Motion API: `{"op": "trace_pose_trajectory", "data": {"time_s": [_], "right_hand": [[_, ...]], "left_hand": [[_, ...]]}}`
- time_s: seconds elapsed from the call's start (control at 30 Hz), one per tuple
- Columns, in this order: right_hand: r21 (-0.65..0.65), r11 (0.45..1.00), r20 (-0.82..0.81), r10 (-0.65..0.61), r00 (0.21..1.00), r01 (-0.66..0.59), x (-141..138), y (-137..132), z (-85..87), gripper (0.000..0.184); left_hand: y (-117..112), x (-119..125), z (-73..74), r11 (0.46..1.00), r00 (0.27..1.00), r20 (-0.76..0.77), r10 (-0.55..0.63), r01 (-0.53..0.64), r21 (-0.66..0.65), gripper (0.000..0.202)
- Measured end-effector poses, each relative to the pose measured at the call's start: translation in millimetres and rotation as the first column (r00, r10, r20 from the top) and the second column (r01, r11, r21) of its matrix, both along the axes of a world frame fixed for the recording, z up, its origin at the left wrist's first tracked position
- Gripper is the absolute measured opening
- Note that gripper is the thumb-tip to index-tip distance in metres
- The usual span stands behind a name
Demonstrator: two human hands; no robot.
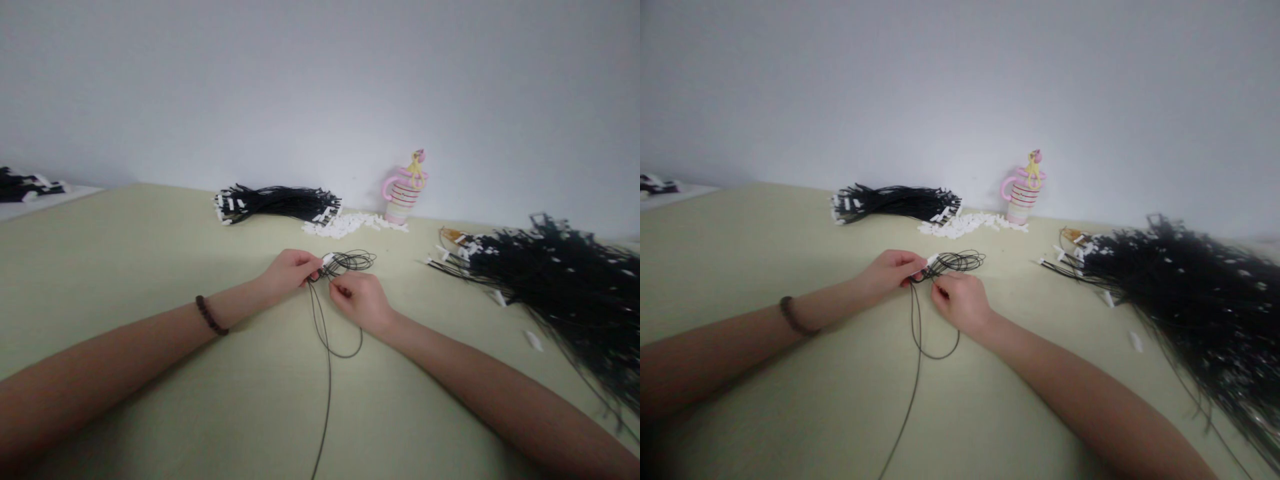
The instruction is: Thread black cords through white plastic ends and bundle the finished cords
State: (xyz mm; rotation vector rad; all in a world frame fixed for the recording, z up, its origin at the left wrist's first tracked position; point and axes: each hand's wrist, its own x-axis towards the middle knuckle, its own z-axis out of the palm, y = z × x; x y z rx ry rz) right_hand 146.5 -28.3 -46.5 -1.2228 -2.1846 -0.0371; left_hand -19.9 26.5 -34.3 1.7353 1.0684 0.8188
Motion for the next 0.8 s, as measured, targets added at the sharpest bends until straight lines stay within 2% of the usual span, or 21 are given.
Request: {"op": "trace_pose_trajectory", "data": {"time_s": [0.27,0.5,0.67,0.8], "right_hand": [[-0.007,1.0,-0.008,-0.021,1.0,0.021,-1,1,-1.3,0.02],[0.02,1.0,-0.02,-0.023,1.0,0.023,-3,1,-0.6,0.02],[0.001,0.998,-0.031,-0.058,0.998,0.058,-3,2,-0.7,0.016],[0.012,0.999,-0.015,-0.032,0.999,0.032,-3,2,0.5,0.018]], "left_hand": [[-3,-1,1.2,0.995,0.993,-0.116,-0.001,0.012,0.1,0.032],[-11,3,6.2,0.983,0.993,-0.116,-0.002,0.023,0.182,0.03],[-12,6,5.4,0.981,0.988,-0.152,-0.01,0.039,0.19,0.031],[-14,6,2.4,0.974,0.988,-0.153,-0.028,0.061,0.216,0.032]]}}
